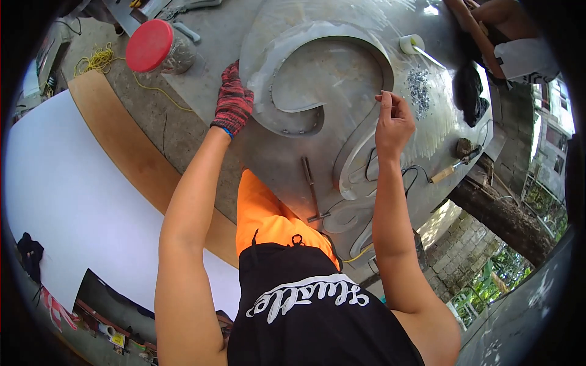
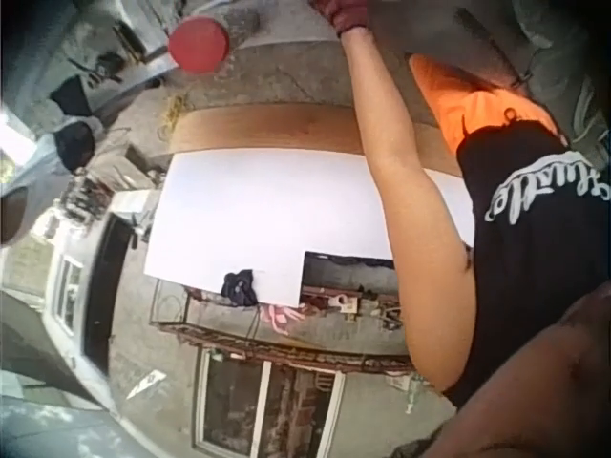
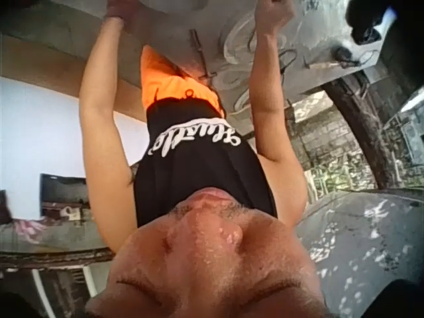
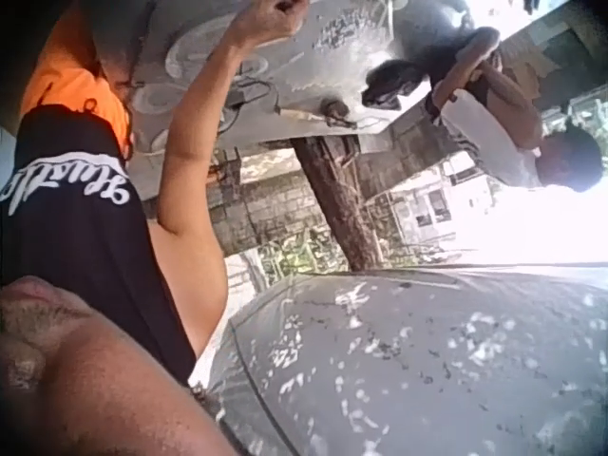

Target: Soldering metal components to fabricate a large sign letter.

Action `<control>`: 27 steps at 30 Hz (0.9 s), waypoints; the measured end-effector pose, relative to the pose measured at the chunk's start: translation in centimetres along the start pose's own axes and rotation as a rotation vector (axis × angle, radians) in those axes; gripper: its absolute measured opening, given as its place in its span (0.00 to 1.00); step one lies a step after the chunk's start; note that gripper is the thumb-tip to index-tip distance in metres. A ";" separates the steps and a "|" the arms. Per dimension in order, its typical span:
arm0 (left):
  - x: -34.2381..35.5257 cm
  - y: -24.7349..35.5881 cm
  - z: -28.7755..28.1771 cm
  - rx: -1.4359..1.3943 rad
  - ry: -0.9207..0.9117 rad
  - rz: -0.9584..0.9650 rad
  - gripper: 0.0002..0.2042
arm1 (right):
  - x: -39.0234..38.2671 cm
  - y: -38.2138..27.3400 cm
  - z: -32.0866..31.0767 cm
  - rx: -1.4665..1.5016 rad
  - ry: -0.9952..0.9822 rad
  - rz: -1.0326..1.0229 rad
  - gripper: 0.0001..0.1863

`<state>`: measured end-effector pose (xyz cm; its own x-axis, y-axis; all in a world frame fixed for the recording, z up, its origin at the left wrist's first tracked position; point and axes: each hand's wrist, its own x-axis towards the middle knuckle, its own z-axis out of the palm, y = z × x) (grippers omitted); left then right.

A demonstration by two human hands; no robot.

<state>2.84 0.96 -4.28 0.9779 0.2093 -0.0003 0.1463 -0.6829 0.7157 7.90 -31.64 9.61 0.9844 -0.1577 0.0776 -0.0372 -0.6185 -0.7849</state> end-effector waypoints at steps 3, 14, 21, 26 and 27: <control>-0.5 -1.2 -0.2 0.012 -0.018 -0.016 0.39 | 7.1 7.6 -3.4 0.177 0.234 0.183 0.12; -0.8 -0.7 0.3 0.007 -0.047 -0.029 0.41 | 21.5 15.8 -5.4 0.457 0.188 0.591 0.21; -0.9 -0.5 -0.4 0.021 -0.043 -0.016 0.41 | 24.1 16.5 -3.0 0.439 0.206 0.441 0.13; -0.7 -0.9 0.0 0.050 -0.043 -0.011 0.41 | 25.2 16.8 -2.7 0.003 0.229 0.199 0.12; -0.7 -1.0 0.2 0.047 -0.044 -0.007 0.41 | 25.3 16.8 -3.1 -0.055 0.224 0.198 0.12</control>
<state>2.08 1.32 -5.12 0.9823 0.1838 -0.0366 0.1590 -0.7138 0.6821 31.62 -48.38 0.33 0.8947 -0.4420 0.0647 -0.2403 -0.5982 -0.7644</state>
